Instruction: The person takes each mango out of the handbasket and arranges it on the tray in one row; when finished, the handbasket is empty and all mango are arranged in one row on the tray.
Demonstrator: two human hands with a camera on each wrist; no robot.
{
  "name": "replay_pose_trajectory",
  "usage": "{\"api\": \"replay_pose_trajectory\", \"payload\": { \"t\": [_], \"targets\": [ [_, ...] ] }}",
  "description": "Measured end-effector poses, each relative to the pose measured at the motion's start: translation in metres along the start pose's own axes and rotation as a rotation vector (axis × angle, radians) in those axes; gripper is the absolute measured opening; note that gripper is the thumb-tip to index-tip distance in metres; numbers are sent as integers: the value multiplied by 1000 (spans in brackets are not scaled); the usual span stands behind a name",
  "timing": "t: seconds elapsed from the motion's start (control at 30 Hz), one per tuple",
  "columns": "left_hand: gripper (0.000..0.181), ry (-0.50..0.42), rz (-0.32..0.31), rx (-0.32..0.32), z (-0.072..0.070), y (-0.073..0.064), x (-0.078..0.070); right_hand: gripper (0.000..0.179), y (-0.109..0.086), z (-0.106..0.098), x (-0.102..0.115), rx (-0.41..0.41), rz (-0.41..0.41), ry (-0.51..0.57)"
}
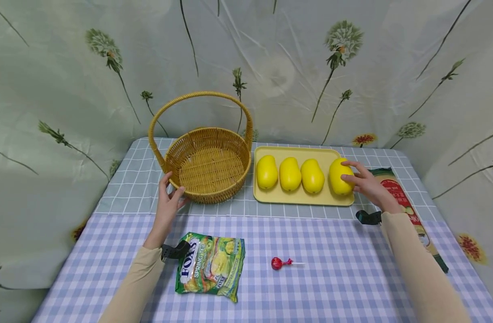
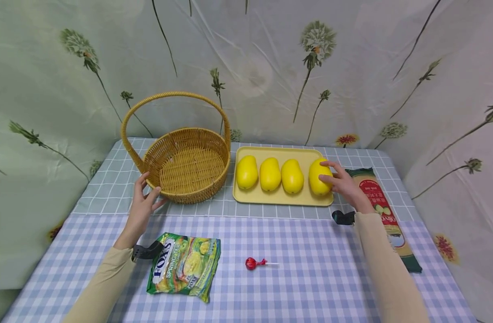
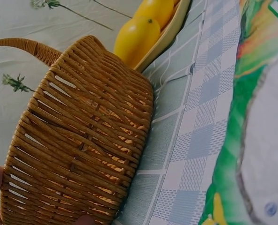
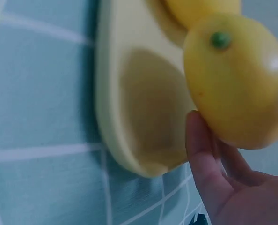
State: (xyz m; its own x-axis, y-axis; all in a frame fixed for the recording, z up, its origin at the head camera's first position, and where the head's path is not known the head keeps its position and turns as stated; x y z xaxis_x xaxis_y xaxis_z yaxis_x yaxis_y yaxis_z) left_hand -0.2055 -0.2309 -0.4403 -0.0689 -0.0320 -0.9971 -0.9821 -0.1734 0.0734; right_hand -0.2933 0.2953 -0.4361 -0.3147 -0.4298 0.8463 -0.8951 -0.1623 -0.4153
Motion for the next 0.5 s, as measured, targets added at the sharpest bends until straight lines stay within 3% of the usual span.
{"api": "replay_pose_trajectory", "payload": {
  "t": [0.23, 0.5],
  "targets": [
    [60, 4, -1, -6, -1, -1, 0, 62, 5, 9, 5, -20, -18, -162],
    [60, 4, 6, -3, 0, -1, -1, 58, 7, 12, 12, -10, 7, -146]
  ]
}}
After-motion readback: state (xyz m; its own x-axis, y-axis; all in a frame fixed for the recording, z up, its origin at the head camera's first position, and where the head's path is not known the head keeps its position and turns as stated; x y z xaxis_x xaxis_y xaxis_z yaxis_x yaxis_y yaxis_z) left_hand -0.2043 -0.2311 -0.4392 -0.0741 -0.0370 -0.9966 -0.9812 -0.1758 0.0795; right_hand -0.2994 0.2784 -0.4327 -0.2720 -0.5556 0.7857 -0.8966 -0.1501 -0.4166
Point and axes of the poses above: each hand's wrist, its own y-axis towards the middle knuckle, its own z-axis out of the palm, x = y × z, the point moved 7 cm from there along y, towards the middle knuckle, and after that the axes turned 6 degrees about z, right-handed, at the moved point
